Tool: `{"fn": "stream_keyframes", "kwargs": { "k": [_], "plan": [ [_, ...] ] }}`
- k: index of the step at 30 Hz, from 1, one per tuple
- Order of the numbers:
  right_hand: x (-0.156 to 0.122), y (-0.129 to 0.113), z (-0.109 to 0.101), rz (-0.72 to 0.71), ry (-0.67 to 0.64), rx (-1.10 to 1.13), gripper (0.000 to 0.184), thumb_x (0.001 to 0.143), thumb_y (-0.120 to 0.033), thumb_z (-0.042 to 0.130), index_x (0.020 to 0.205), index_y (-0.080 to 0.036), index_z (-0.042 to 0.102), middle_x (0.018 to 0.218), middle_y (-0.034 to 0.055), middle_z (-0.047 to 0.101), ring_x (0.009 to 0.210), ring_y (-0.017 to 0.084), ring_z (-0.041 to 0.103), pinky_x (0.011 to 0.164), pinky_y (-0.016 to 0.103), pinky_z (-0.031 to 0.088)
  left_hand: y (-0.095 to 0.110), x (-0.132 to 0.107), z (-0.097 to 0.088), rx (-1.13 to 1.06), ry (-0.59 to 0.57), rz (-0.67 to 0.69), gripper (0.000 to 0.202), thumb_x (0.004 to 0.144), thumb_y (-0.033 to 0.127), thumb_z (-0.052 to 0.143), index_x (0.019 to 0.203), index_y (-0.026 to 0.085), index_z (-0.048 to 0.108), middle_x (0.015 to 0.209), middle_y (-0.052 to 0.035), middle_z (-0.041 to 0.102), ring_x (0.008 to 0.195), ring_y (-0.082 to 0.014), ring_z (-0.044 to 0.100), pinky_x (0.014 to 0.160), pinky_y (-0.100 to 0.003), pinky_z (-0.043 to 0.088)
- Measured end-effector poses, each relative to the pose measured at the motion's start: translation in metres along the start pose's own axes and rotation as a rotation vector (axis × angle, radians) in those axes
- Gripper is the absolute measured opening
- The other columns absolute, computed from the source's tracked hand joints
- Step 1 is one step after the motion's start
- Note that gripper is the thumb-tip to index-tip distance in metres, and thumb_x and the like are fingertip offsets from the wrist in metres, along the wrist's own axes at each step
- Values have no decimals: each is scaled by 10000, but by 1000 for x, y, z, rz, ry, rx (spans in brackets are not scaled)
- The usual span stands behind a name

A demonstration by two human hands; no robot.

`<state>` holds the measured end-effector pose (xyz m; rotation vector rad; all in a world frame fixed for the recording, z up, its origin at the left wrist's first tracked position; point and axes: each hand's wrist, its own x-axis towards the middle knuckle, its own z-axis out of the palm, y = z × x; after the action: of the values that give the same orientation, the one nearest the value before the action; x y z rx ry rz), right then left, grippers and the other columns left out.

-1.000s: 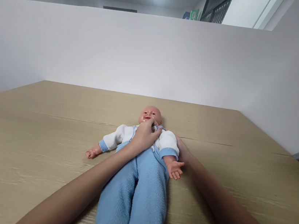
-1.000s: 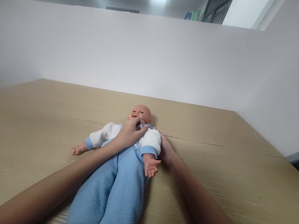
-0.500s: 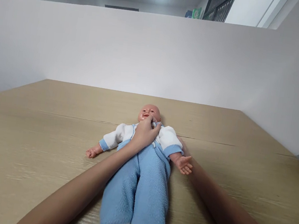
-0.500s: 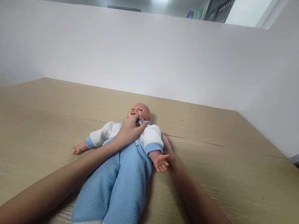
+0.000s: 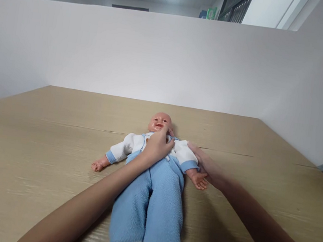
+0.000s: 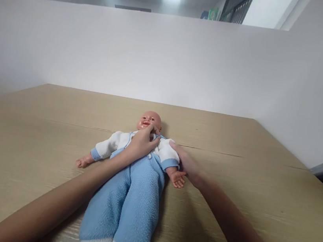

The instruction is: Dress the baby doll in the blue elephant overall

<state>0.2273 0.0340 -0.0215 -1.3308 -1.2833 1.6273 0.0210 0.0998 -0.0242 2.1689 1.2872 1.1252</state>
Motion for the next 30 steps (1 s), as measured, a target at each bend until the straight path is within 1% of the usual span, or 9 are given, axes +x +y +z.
{"fn": "stream_keyframes", "kwargs": {
  "k": [2, 4, 8, 12, 18, 22, 25, 27, 30],
  "plan": [
    [-18, 1, -16, 70, -34, -68, 586, 987, -709, 613, 1257, -198, 711, 810, 79, 807, 709, 248, 782, 560, 308, 614, 0, -1, 1, 24, -15, 8, 140, 934, 163, 645, 1054, 226, 609, 820, 2, 685, 710, -194, 615, 664, -317, 364],
    [-32, 7, -34, 63, -10, -138, 589, 899, -633, 776, 1303, -216, 678, 789, 59, 797, 639, 216, 762, 454, 240, 508, 0, -1, 2, 49, -25, 7, 135, 942, 169, 641, 1062, 224, 612, 817, -1, 689, 719, -198, 625, 672, -321, 369],
    [-39, 31, -67, -54, 227, -151, 559, 855, -540, 821, 1296, -230, 672, 878, 55, 781, 690, 205, 755, 508, 258, 518, 1, -2, 3, 91, -16, 11, 92, 970, 224, 649, 1051, 227, 606, 822, -8, 707, 730, -205, 642, 675, -327, 371],
    [-32, 58, -76, -208, 433, -251, 512, 880, -573, 754, 1250, -236, 642, 838, 41, 731, 632, 223, 695, 496, 325, 514, 3, -1, 4, 128, -6, 8, 79, 1018, 296, 622, 1047, 229, 593, 897, -36, 738, 798, -226, 674, 704, -341, 396],
    [-35, 69, -82, -495, 478, -863, 375, 1009, -569, 618, 1195, -250, 683, 1105, 101, 765, 968, 308, 727, 880, 468, 578, 8, -6, -14, 290, 104, 139, 156, 1026, 335, 626, 1110, 204, 609, 1170, -139, 700, 1153, -324, 617, 1015, -444, 455],
    [-37, 69, -96, -603, 491, -1017, 370, 1021, -544, 611, 1229, -244, 676, 1201, 126, 751, 1106, 344, 706, 977, 495, 550, 1, -28, -42, 327, 174, 182, 240, 1040, 370, 606, 1219, 211, 621, 1306, -141, 645, 1247, -343, 547, 1126, -494, 407],
    [-41, 64, -90, -737, 575, -1097, 383, 1010, -476, 649, 1309, -238, 663, 1287, 152, 720, 1222, 381, 658, 1089, 575, 495, -15, -54, -62, 277, 152, 168, 202, 1073, 354, 547, 1217, 228, 611, 1298, -109, 650, 1260, -315, 545, 1149, -476, 391],
    [-46, 58, -73, -856, 607, -1077, 344, 1012, -392, 656, 1326, -252, 661, 1339, 153, 692, 1283, 384, 628, 1139, 607, 462, -28, -73, -73, 228, 119, 131, 191, 1100, 361, 498, 1199, 233, 599, 1257, -90, 661, 1223, -290, 559, 1126, -457, 401],
    [-53, 49, -35, -910, 479, -845, 257, 1036, -324, 623, 1288, -287, 658, 1338, 132, 676, 1235, 329, 661, 1073, 535, 549, -46, -98, -85, 158, 78, 50, 234, 1128, 393, 423, 1219, 231, 565, 1196, -84, 654, 1124, -269, 581, 1037, -429, 446]
  ]
}}
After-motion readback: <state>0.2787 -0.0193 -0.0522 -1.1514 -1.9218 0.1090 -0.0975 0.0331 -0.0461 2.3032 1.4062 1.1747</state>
